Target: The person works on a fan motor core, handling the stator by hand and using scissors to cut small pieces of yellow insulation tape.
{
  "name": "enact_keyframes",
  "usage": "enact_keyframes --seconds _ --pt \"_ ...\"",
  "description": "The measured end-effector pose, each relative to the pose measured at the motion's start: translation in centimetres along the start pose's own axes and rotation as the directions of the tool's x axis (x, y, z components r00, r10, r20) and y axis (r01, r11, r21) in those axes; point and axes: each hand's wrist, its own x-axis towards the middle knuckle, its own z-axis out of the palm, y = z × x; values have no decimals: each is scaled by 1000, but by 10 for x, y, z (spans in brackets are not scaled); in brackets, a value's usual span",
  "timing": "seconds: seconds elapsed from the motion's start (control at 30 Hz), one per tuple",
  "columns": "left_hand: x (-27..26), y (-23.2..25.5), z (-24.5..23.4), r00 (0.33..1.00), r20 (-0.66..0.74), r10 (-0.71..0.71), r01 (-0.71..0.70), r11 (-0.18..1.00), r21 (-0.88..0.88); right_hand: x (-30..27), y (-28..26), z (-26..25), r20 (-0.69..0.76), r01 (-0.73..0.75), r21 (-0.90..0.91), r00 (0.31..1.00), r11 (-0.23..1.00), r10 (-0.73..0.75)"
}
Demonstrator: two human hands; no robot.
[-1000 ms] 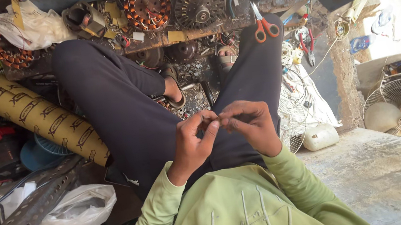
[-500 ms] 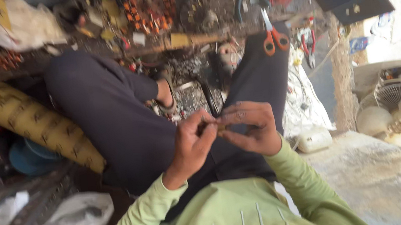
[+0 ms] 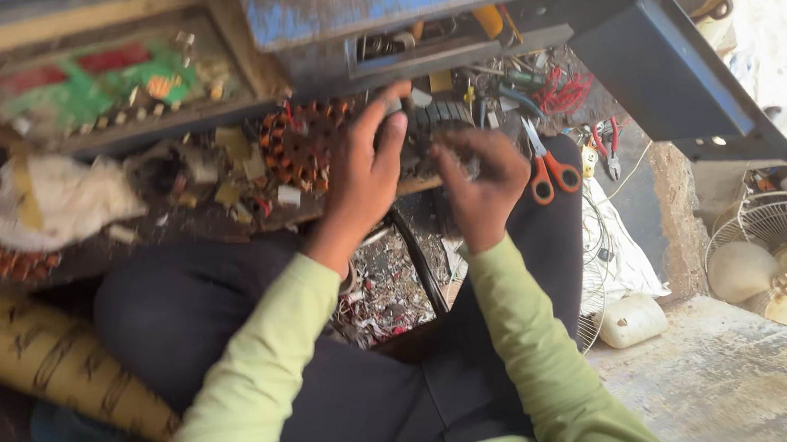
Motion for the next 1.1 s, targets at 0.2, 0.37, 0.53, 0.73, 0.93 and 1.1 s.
enact_keyframes --seconds 0.2,0.37,0.53,0.73,0.93,1.1 --pt "-8 -38 15 946 64 -319 322 886 -333 -17 16 24 -129 -148 53 980 988 154" --pt "-13 -41 11 950 70 -305 305 856 -418 -22 10 29 -135 -298 148 939 943 318" --pt "-12 -31 8 953 67 -295 299 884 -360 -19 5 33 -150 -318 117 931 941 334" --pt "-9 -12 2 954 119 -275 299 906 -301 -9 -3 20 -46 -194 -27 980 981 193" --pt "-8 -3 1 994 88 -62 63 998 1 2 -11 5 100 -124 -164 985 979 141" --pt "-10 -5 2 996 90 -1 -9 994 107 9 -21 0 173 -103 -263 973 959 152"
